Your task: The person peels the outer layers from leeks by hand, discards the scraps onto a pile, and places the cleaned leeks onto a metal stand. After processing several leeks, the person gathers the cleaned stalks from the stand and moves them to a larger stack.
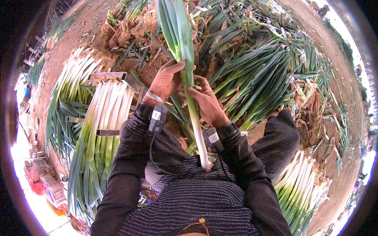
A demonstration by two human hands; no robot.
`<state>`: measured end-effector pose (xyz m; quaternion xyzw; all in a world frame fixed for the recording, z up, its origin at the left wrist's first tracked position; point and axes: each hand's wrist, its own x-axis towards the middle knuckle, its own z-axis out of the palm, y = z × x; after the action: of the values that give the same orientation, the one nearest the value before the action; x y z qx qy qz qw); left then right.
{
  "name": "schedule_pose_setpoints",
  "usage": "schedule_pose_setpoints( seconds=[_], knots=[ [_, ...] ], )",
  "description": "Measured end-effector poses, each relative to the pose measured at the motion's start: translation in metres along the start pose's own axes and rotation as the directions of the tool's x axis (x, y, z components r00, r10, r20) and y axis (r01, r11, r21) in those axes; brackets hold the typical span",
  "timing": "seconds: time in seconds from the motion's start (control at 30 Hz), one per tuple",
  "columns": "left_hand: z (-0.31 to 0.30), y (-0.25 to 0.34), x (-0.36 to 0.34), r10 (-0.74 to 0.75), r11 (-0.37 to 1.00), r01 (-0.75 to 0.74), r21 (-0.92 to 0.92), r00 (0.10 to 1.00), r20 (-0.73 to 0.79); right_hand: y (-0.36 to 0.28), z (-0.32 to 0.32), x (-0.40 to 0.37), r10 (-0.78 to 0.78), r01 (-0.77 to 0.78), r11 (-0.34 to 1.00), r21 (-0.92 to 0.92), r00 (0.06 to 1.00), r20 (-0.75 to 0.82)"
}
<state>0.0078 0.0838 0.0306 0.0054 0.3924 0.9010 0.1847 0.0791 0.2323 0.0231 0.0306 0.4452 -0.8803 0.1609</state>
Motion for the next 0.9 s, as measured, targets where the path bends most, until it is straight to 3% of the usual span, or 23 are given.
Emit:
schedule_pose_setpoints(
  seconds=[0.03, 0.1, 0.2, 0.3, 0.43, 0.5, 0.63, 0.9],
  knots=[
    [-0.002, -0.005, 0.001, -0.020, 1.000, 0.020, -0.022, 1.000, -0.023, 0.000, -0.003, 0.002, 0.000, 0.000, 1.000, 0.000, 1.000, 0.000],
    [-0.008, -0.014, 0.008, -0.007, 1.000, 0.007, 0.002, 0.998, -0.060, -0.001, -0.013, 0.009, -0.078, 0.076, 0.954, -0.289, 0.997, 0.007],
    [-0.012, -0.020, 0.012, 0.022, 0.999, -0.020, 0.032, 0.996, -0.085, -0.007, -0.011, 0.005, -0.097, 0.087, 0.898, -0.431, 0.995, -0.001],
    [-0.010, -0.019, 0.011, 0.002, 1.000, -0.003, -0.016, 0.995, -0.101, -0.006, -0.009, 0.006, -0.102, 0.085, 0.916, -0.391, 0.995, -0.023],
    [-0.010, -0.020, 0.012, 0.023, 0.999, -0.017, 0.044, 0.992, -0.128, -0.001, -0.014, 0.012, -0.126, 0.109, 0.911, -0.398, 0.992, -0.018],
    [-0.008, -0.020, 0.012, 0.027, 0.998, -0.019, 0.063, 0.991, -0.134, 0.002, -0.019, 0.016, -0.086, 0.079, 0.946, -0.315, 0.996, -0.009],
    [-0.007, -0.018, 0.008, -0.031, 0.999, 0.029, -0.014, 0.992, -0.118, -0.002, -0.020, 0.011, -0.084, 0.089, 0.952, -0.292, 0.996, 0.029],
    [-0.006, -0.025, 0.007, -0.062, 0.998, 0.063, 0.007, 0.991, -0.122, -0.007, -0.020, -0.005, -0.178, 0.172, 0.852, -0.495, 0.983, 0.036]
  ],
)
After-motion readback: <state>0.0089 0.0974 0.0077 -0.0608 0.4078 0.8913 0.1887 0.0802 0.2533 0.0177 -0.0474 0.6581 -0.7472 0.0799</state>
